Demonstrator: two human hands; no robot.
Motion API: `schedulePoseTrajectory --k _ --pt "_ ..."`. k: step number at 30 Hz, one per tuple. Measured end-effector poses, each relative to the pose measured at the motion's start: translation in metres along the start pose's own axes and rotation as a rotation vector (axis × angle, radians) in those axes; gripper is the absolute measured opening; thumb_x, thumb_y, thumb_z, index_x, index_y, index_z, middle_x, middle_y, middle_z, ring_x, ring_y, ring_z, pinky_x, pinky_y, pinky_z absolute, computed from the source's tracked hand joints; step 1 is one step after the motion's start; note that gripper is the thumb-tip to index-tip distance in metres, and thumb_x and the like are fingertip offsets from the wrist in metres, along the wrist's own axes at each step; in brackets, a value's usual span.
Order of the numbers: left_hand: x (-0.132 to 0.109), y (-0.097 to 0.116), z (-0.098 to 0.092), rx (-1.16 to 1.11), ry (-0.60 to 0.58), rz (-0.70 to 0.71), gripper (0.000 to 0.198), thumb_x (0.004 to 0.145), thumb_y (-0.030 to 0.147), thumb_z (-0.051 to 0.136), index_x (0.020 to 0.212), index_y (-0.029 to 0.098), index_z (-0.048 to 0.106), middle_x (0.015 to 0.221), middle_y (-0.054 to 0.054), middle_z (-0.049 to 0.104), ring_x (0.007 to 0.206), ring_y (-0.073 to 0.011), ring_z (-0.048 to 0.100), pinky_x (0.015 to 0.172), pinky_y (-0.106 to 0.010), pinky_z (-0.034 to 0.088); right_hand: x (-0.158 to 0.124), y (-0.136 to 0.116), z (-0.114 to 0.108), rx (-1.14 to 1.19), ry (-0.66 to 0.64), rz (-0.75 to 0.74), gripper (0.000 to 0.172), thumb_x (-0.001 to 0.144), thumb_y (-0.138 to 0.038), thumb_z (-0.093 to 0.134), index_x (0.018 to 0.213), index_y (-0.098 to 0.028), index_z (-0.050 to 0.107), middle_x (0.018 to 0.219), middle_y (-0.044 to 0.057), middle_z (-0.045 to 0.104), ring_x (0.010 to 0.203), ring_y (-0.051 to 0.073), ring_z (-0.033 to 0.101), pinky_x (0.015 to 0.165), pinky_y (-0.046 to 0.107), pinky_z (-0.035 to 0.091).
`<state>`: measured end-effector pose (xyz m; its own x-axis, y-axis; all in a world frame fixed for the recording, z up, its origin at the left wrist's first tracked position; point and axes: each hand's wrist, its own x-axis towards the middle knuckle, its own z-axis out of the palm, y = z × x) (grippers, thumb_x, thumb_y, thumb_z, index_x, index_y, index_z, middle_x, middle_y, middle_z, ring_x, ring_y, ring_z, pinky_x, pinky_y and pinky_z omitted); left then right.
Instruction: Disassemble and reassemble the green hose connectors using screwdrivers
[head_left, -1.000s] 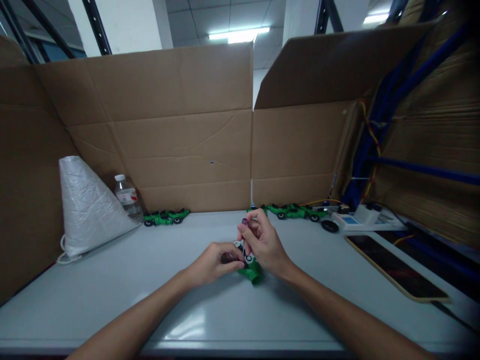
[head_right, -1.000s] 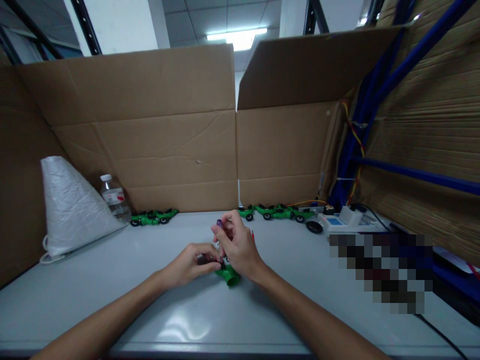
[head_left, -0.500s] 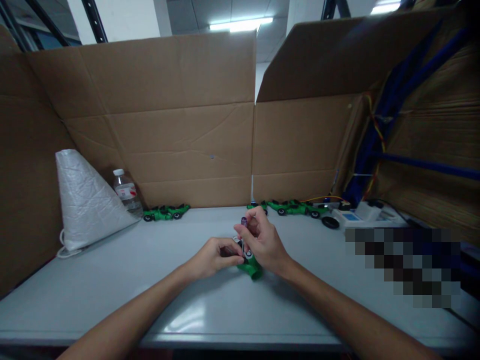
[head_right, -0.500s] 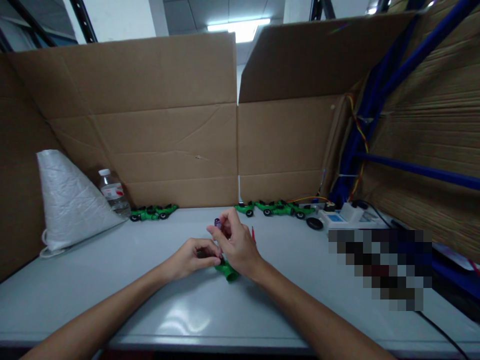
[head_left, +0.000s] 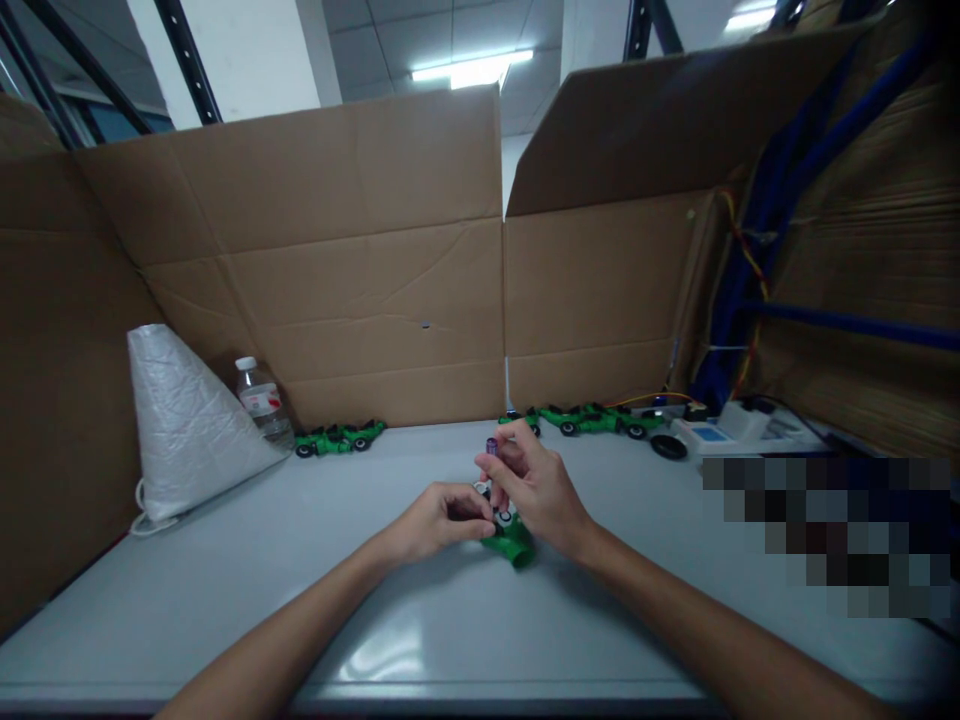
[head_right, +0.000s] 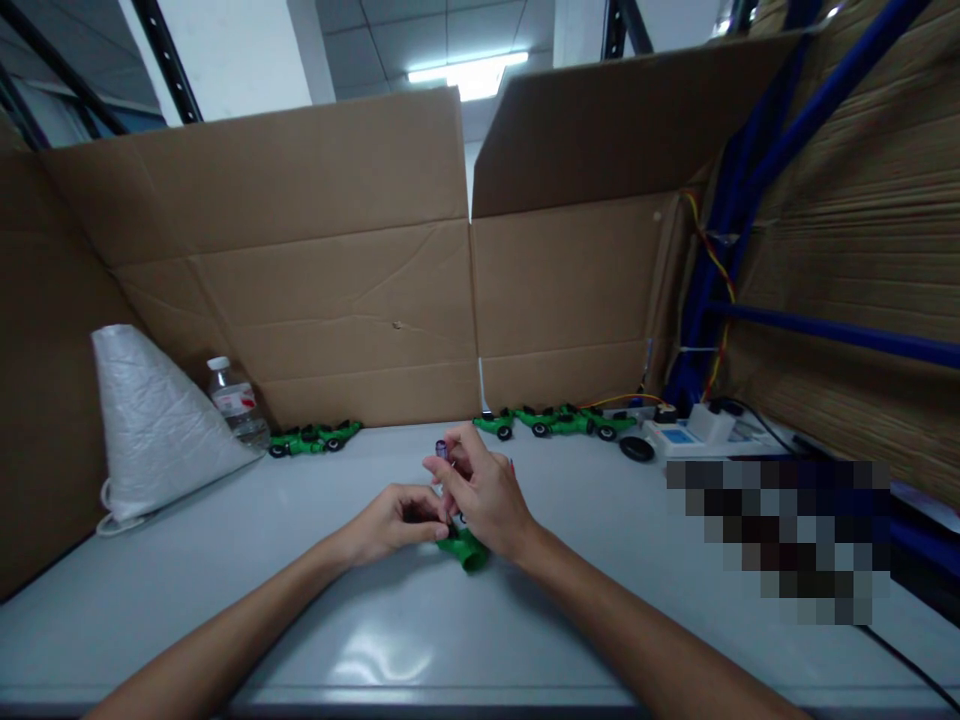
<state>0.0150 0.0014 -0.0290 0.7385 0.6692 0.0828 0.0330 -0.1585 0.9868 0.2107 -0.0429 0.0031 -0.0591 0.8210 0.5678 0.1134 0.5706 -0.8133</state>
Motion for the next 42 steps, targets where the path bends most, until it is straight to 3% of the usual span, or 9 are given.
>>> schedulePoseTrajectory --k 7,14,18,22,25,29,35,39,42 --pt "0.000 0.000 -0.002 0.011 -0.029 -0.017 0.036 0.077 0.040 0.090 0.091 0.010 0.076 0.087 -0.006 0.073 0.077 -0.0127 0.063 0.077 -0.025 0.046 0.005 -0.001 -0.001 0.195 -0.110 0.074 0.039 0.098 -0.052 0.065 0.127 -0.028 0.053 0.088 -0.001 0.073 0.044 0.011 0.062 0.037 0.020 0.044" --pt "-0.002 0.003 0.001 0.018 -0.011 -0.015 0.036 0.078 0.041 0.089 0.091 0.010 0.076 0.089 -0.007 0.074 0.079 -0.0142 0.065 0.079 -0.026 0.048 0.013 -0.001 -0.006 0.432 -0.270 0.158 0.042 0.100 -0.058 0.058 0.122 -0.023 0.060 0.093 0.003 0.072 0.050 0.008 0.061 0.042 0.018 0.045" --pt "-0.002 0.001 0.001 0.012 -0.027 -0.013 0.036 0.079 0.041 0.088 0.094 0.010 0.076 0.091 -0.008 0.074 0.080 -0.0142 0.064 0.078 -0.026 0.047 0.011 -0.004 -0.006 0.426 -0.242 0.153 0.036 0.095 -0.055 0.069 0.104 -0.023 0.056 0.094 0.001 0.071 0.047 0.007 0.059 0.040 0.017 0.043" --pt "-0.001 0.000 0.000 0.013 -0.041 0.009 0.035 0.081 0.041 0.087 0.094 0.011 0.076 0.098 -0.009 0.075 0.086 -0.0158 0.066 0.082 -0.027 0.047 0.009 -0.006 -0.005 0.442 -0.189 0.224 0.046 0.086 -0.054 0.080 0.100 -0.025 0.046 0.085 -0.003 0.071 0.040 0.007 0.055 0.033 0.015 0.034" --pt "-0.001 -0.001 -0.001 0.029 -0.038 0.003 0.037 0.081 0.043 0.087 0.094 0.010 0.076 0.095 -0.009 0.075 0.084 -0.0158 0.066 0.080 -0.027 0.048 0.007 -0.008 -0.004 0.494 -0.190 0.264 0.045 0.088 -0.059 0.075 0.106 -0.024 0.053 0.080 -0.004 0.067 0.041 0.005 0.051 0.036 0.014 0.034" --pt "0.000 -0.001 -0.001 0.059 -0.027 -0.003 0.038 0.080 0.044 0.087 0.092 0.010 0.075 0.091 -0.008 0.075 0.080 -0.0153 0.065 0.079 -0.028 0.048 0.006 -0.006 -0.003 0.564 -0.202 0.295 0.043 0.092 -0.060 0.070 0.106 -0.020 0.063 0.089 0.000 0.066 0.048 0.003 0.051 0.041 0.015 0.038" --pt "-0.002 0.002 -0.001 0.079 -0.023 0.002 0.035 0.082 0.043 0.086 0.090 0.010 0.075 0.089 -0.007 0.074 0.080 -0.0151 0.064 0.077 -0.027 0.047 0.005 0.001 -0.004 0.587 -0.193 0.341 0.044 0.081 -0.048 0.086 0.101 -0.022 0.056 0.085 -0.002 0.070 0.041 0.003 0.046 0.035 0.013 0.030" --pt "-0.001 0.003 0.001 0.094 -0.019 0.009 0.036 0.082 0.043 0.085 0.091 0.010 0.074 0.087 -0.006 0.072 0.078 -0.0144 0.063 0.077 -0.027 0.047 0.006 0.001 -0.006 0.664 -0.227 0.339 0.045 0.091 -0.059 0.073 0.115 -0.021 0.064 0.082 -0.002 0.066 0.044 0.003 0.047 0.038 0.014 0.033" --pt "-0.001 0.003 0.002 0.083 -0.033 0.018 0.036 0.083 0.043 0.085 0.094 0.010 0.074 0.090 -0.007 0.072 0.080 -0.0150 0.063 0.079 -0.027 0.048 0.006 0.000 -0.005 0.653 -0.238 0.344 0.046 0.089 -0.060 0.075 0.107 -0.018 0.070 0.090 0.001 0.068 0.047 0.003 0.051 0.040 0.016 0.038"
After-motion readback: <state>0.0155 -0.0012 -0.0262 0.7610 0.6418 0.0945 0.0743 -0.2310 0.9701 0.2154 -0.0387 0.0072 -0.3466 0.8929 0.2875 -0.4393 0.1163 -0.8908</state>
